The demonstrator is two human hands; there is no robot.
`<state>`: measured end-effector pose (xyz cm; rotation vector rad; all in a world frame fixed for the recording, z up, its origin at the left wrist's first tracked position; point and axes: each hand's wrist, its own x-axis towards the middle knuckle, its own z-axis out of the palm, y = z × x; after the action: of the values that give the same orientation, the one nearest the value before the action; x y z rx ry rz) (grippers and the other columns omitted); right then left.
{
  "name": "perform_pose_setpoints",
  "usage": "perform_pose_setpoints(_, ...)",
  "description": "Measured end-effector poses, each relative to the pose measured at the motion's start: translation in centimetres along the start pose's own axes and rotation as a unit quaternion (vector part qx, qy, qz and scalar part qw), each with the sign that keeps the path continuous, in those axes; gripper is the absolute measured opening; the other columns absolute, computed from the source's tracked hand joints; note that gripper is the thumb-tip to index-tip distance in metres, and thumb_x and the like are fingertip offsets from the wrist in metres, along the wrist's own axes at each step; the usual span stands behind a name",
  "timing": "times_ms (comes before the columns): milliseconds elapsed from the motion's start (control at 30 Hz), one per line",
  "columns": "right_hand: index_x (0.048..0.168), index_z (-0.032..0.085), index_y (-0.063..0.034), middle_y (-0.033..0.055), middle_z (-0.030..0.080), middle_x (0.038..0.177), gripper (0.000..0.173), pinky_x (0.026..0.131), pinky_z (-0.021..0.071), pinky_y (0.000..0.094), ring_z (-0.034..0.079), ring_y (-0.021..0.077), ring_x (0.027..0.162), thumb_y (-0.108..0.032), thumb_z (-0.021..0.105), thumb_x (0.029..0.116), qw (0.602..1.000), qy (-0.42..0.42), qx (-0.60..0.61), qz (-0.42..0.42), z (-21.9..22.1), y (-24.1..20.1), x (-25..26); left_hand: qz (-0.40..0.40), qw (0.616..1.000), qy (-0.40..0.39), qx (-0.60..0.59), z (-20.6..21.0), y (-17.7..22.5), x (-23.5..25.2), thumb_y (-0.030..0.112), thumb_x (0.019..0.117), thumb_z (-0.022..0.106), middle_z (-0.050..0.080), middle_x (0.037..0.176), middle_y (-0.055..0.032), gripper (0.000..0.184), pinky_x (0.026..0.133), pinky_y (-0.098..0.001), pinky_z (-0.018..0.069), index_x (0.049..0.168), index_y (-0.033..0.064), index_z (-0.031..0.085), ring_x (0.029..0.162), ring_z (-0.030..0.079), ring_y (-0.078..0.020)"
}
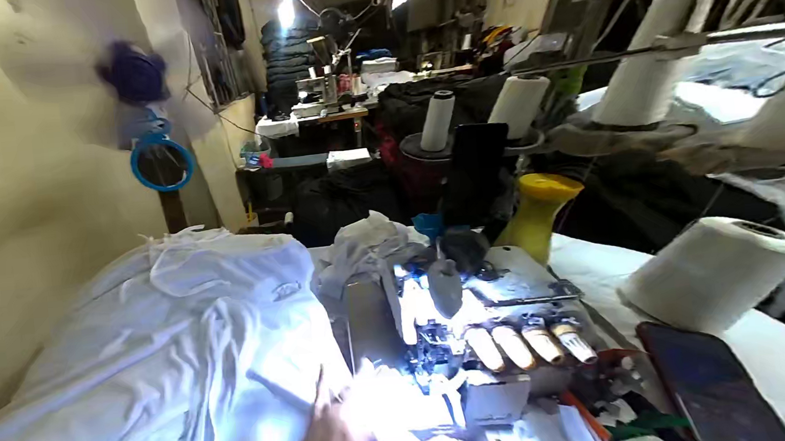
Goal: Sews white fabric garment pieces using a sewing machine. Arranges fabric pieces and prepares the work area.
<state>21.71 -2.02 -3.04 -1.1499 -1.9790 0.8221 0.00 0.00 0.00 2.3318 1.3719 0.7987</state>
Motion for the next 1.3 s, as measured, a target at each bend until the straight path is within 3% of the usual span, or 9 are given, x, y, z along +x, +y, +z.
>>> perform_pose_setpoints(100,0.108,0.071,0.0057,0.0203,0.070,0.103,0.019,0.091,0.0558,0.0440,0.069,0.0299,0.099,-0.002,0.059,0.0953,0.998,0.052,-0.014,-0.017,-0.3,2.0,0.0,0.040,0.999,-0.025,-0.012,3.1,-0.2,0.1,0.031,0.1055,0.055,0.075,0.105,-0.0119,0.032,0.117,-0.0721,0.0218,0.105,0.0082,0.078,0.114,0.068,-0.0332)
perform_pose_setpoints(267,0.123,0.073,-0.0001,0.0253,0.071,0.109,0.033,0.087,0.0584,0.0516,0.071,0.0421,0.098,-0.003,0.063,0.0907,0.959,0.145,-0.240,-0.032,-0.7,5.9,1.1,0.038,0.998,-0.024,-0.051,2.4,-0.9,2.0,0.026,0.1068,0.053,0.070,0.094,-0.0121,0.032,0.088,-0.0419,0.0563,0.099,0.0033,0.074,0.094,0.069,-0.0242)
perform_pose_setpoints(433,0.103,0.079,-0.0025,0.0205,0.072,0.092,0.018,0.071,0.0593,0.0514,0.071,0.0400,0.083,-0.010,0.069,0.0890,0.958,0.049,-0.278,-0.039,-0.9,7.7,-0.4,0.018,0.993,-0.066,-0.100,2.0,-1.3,2.8,0.024,0.1013,0.063,0.067,0.101,-0.0156,0.026,0.087,-0.0394,0.0555,0.109,0.0003,0.069,0.097,0.066,-0.0252)
perform_pose_setpoints(533,0.112,0.076,-0.0002,0.0225,0.071,0.103,0.025,0.082,0.0572,0.0566,0.069,0.0432,0.095,-0.008,0.064,0.0920,0.971,0.033,-0.236,0.030,-2.3,6.5,-1.4,0.029,0.991,-0.072,-0.111,2.1,-1.9,2.7,0.016,0.0972,0.067,0.068,0.103,-0.0155,0.021,0.091,-0.0373,0.0545,0.110,-0.0001,0.069,0.100,0.066,-0.0243)
perform_pose_setpoints(633,0.099,0.073,-0.0030,0.0161,0.073,0.104,0.013,0.089,0.0560,0.0423,0.069,0.0312,0.099,-0.008,0.063,0.0936,0.970,0.148,-0.180,-0.077,-2.9,4.3,-1.1,0.012,0.989,-0.078,-0.126,2.0,-1.6,3.1,0.019,0.1004,0.062,0.069,0.103,-0.0108,0.020,0.088,-0.0353,0.0549,0.110,0.0026,0.070,0.096,0.067,-0.0184)
perform_pose_setpoints(733,0.108,0.067,-0.0069,0.0186,0.070,0.119,0.023,0.105,0.0489,0.0432,0.063,0.0296,0.120,-0.028,0.069,0.0974,0.970,0.153,-0.112,-0.150,-2.0,2.6,0.1,-0.007,0.984,-0.090,-0.150,1.5,-0.4,3.5,0.021,0.1021,0.061,0.071,0.104,-0.0076,0.020,0.089,-0.0351,0.0553,0.110,0.0038,0.067,0.095,0.068,-0.0142)
perform_pose_setpoints(867,0.101,0.075,-0.0054,0.0131,0.076,0.102,0.022,0.095,0.0553,0.0445,0.073,0.0285,0.103,-0.025,0.065,0.0996,0.966,0.145,-0.173,-0.126,-0.7,1.6,2.0,-0.075,0.980,-0.118,-0.144,-0.6,3.1,3.8,0.015,0.1019,0.060,0.072,0.104,-0.0138,0.022,0.092,-0.0326,0.0532,0.108,-0.0034,0.070,0.099,0.068,-0.0171)
perform_pose_setpoints(1067,0.102,0.074,-0.0096,0.0075,0.074,0.100,0.015,0.087,0.0562,0.0437,0.070,0.0253,0.101,-0.022,0.070,0.0948,0.969,0.111,-0.171,-0.140,-0.5,3.3,2.0,0.034,0.989,-0.068,-0.128,1.4,-1.0,2.9,0.029,0.1033,0.060,0.071,0.095,-0.0035,0.024,0.087,-0.0347,0.0537,0.102,0.0072,0.071,0.091,0.067,-0.0118)
perform_pose_setpoints(1300,0.103,0.066,-0.0020,-0.0007,0.068,0.095,0.012,0.070,0.0567,0.0179,0.064,0.0005,0.077,0.002,0.057,0.0967,0.967,0.036,0.251,0.012,-3.4,2.4,2.6,0.055,0.983,-0.060,-0.166,1.9,-1.8,2.6,0.035,0.1053,0.055,0.067,0.092,-0.0025,0.032,0.085,-0.0341,0.0510,0.097,0.0077,0.068,0.089,0.063,-0.0105)
